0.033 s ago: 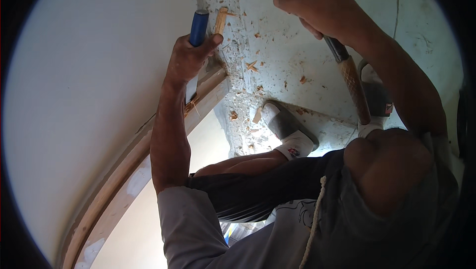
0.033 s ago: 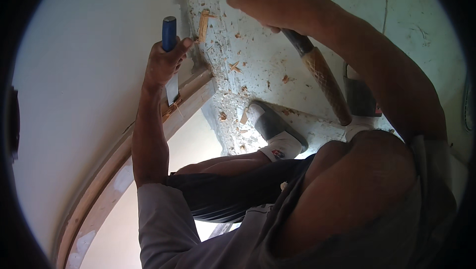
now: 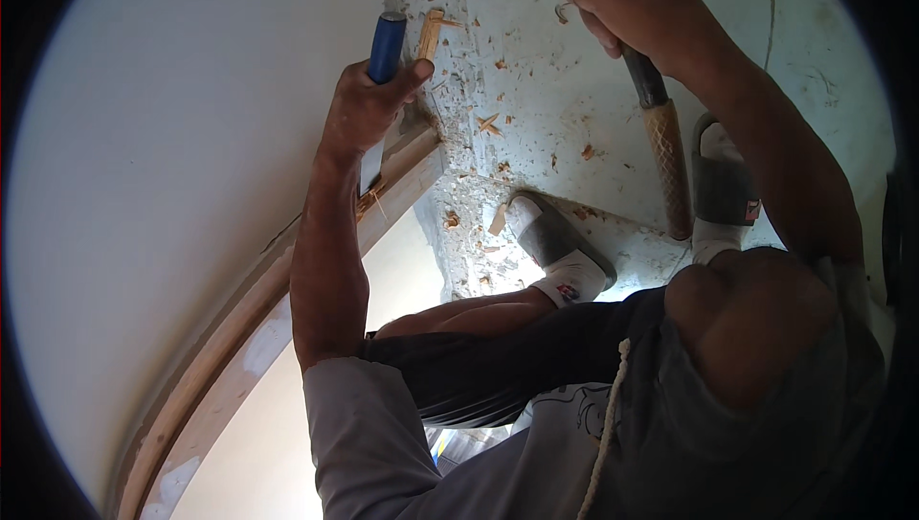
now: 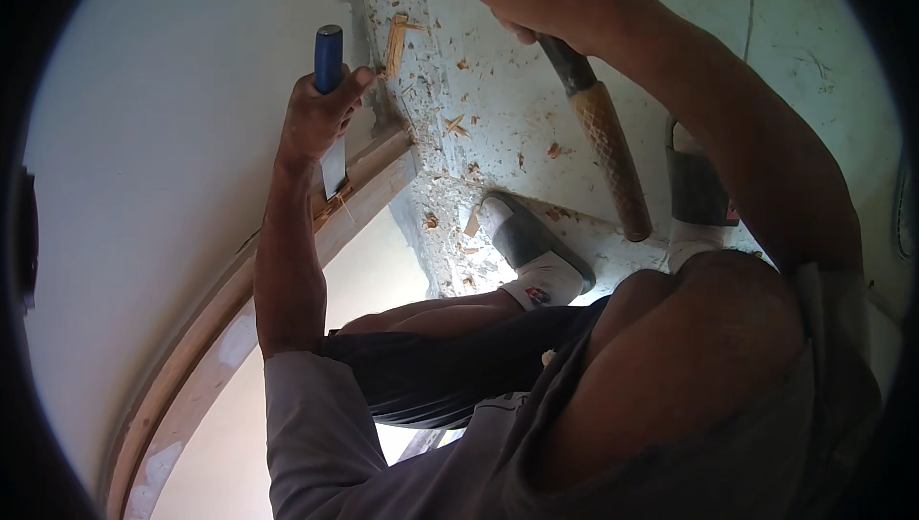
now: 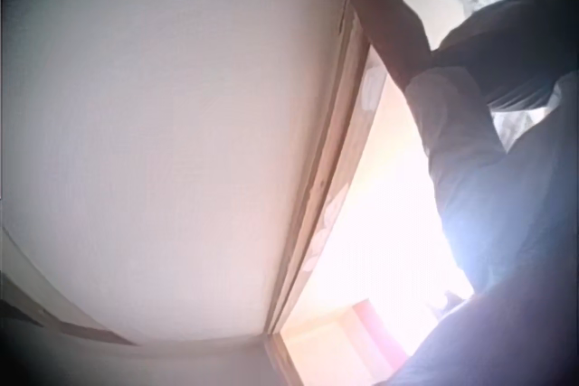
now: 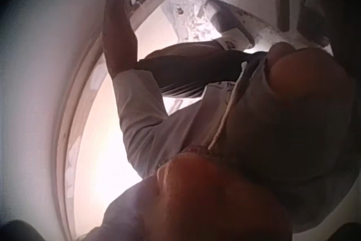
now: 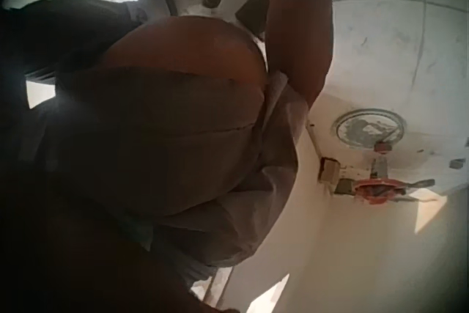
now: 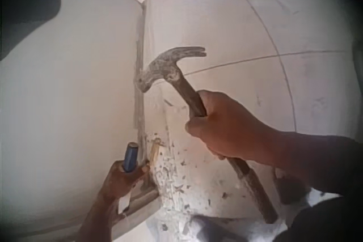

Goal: Use a hammer and chisel to remove wood from a door frame.

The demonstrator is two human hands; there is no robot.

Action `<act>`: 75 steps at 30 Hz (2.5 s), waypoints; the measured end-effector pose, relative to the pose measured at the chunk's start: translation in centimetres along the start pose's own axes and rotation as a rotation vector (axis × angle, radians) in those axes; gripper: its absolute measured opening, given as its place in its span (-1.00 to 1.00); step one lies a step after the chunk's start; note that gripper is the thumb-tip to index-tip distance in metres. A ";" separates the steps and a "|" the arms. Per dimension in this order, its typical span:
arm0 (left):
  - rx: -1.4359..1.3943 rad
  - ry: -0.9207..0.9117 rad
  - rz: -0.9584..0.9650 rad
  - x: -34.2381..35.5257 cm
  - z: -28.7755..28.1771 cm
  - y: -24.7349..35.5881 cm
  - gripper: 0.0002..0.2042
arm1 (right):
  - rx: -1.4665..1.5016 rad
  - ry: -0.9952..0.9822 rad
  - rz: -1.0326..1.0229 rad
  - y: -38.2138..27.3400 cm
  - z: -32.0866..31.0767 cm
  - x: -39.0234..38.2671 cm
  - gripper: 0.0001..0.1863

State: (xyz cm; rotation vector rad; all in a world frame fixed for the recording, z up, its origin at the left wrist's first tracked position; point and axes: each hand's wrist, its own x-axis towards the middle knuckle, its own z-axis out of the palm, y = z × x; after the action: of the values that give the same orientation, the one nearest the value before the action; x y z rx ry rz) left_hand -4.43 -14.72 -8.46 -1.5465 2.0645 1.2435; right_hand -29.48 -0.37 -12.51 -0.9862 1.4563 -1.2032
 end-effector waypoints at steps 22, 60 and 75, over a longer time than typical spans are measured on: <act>-0.057 -0.065 -0.068 1.8 1.3 0.5 -0.56 | 0.431 -0.421 0.404 -4.0 -6.0 2.1 -0.77; -0.113 0.265 -0.070 -2.6 -2.6 3.6 -0.49 | 0.060 -0.011 0.373 2.5 -0.1 -3.0 -0.84; 0.016 0.269 -0.003 -2.9 -2.9 4.2 -0.48 | 0.050 -0.017 0.380 3.3 0.5 -3.6 -0.85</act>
State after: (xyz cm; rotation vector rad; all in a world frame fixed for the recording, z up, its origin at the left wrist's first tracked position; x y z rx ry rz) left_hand -6.26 -14.81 -2.86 -1.7937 2.2240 1.0628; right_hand -28.32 3.61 -15.14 -0.6458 1.5108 -0.9448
